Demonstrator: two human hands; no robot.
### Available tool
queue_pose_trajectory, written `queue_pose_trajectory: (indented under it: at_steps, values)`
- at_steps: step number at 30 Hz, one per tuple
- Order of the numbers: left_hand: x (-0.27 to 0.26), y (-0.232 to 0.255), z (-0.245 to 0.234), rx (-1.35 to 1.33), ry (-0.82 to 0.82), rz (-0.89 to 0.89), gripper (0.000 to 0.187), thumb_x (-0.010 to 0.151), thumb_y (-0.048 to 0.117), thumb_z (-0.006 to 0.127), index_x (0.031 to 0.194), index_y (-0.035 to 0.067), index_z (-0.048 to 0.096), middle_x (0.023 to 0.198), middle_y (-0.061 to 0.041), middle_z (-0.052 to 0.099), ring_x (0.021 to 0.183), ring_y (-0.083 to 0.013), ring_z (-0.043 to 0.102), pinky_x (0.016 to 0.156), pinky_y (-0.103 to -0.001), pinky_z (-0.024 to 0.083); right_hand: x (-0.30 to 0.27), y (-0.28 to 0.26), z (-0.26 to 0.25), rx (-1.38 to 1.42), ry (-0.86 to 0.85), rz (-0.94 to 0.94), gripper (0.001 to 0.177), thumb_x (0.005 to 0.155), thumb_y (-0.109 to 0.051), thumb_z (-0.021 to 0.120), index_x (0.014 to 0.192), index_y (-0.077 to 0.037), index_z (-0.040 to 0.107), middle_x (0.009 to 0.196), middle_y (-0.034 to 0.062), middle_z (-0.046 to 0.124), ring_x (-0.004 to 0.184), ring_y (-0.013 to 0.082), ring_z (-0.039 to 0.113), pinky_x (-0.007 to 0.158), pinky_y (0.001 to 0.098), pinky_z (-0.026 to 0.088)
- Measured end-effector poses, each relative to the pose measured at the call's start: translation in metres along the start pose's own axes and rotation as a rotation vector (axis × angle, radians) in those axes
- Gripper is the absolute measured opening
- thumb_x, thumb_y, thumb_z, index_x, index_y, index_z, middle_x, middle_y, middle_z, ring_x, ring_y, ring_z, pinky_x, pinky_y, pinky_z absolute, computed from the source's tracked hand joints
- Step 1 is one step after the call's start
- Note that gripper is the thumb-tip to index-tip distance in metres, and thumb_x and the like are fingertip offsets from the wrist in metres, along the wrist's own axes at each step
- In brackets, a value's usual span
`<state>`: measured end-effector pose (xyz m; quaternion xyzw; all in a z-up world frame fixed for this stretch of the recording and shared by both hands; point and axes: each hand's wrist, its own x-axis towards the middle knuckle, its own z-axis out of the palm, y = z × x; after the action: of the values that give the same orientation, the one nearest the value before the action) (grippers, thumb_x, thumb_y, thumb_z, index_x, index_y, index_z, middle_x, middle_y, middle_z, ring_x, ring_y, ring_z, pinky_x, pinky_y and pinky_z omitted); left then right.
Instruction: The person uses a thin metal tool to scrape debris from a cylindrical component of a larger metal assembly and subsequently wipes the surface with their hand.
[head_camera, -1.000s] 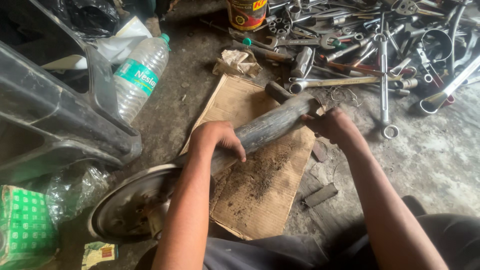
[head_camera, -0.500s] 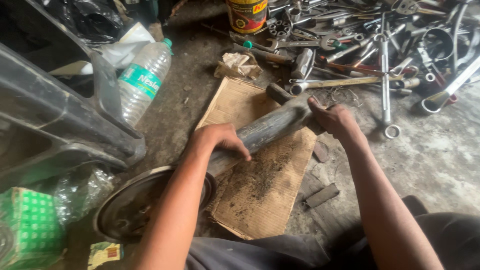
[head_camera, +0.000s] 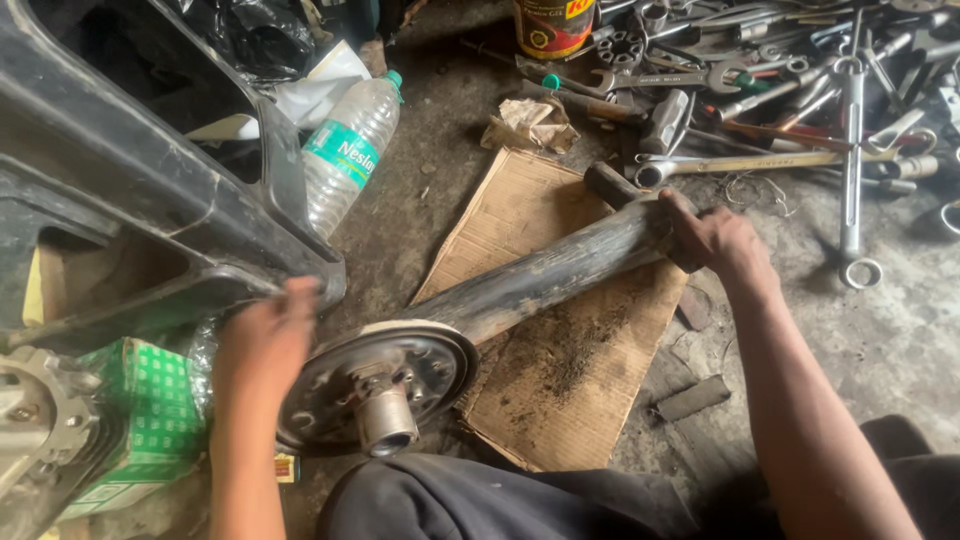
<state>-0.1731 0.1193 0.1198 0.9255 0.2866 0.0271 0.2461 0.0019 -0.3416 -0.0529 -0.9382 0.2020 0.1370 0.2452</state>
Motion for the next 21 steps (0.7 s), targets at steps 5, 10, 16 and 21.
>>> queue_pose_trajectory:
  at_steps: [5, 10, 16, 21]
  values:
    - [-0.039, -0.043, 0.037, -0.262, 0.500, 0.035, 0.054, 0.105, 0.051, 0.058, 0.086, 0.005, 0.077, 0.077, -0.008, 0.074, 0.069, -0.0232, 0.070, 0.069, -0.037, 0.051, 0.006, -0.010, 0.008, -0.146, 0.220, 0.018, 0.077, 0.091, -0.080, 0.045, 0.094, -0.010, 0.077, 0.085, 0.0158, 0.076, 0.078, 0.0309, 0.074, 0.068, 0.0448, 0.058]
    - [-0.038, -0.046, 0.052, -0.050, 0.591, 0.172, 0.048, 0.102, 0.042, 0.067, 0.075, 0.004, 0.076, 0.059, -0.009, 0.064, 0.052, -0.0244, 0.059, 0.057, -0.038, 0.044, 0.038, 0.002, 0.033, 0.082, 0.276, -0.009, 0.077, 0.101, -0.073, 0.055, 0.092, 0.003, 0.070, 0.083, 0.0241, 0.072, 0.069, 0.0324, 0.068, 0.058, 0.0430, 0.054]
    - [-0.035, -0.052, 0.059, -0.083, 0.734, 0.371, 0.053, 0.108, 0.035, 0.067, 0.068, 0.000, 0.070, 0.058, -0.008, 0.060, 0.050, -0.0239, 0.056, 0.060, -0.037, 0.042, 0.039, -0.007, 0.027, 0.363, 0.172, 0.023, 0.059, 0.099, -0.050, 0.067, 0.087, 0.008, 0.069, 0.084, 0.0219, 0.072, 0.069, 0.0277, 0.070, 0.063, 0.0390, 0.058]
    - [-0.035, -0.062, 0.065, -0.038, 0.843, 0.584, 0.052, 0.119, 0.023, 0.057, 0.078, 0.000, 0.077, 0.062, -0.006, 0.066, 0.051, -0.0221, 0.060, 0.059, -0.031, 0.044, 0.011, -0.019, 0.022, 0.503, 0.259, -0.023, 0.043, 0.095, -0.041, 0.073, 0.087, 0.001, 0.071, 0.078, 0.0147, 0.072, 0.061, 0.0227, 0.067, 0.055, 0.0377, 0.056]
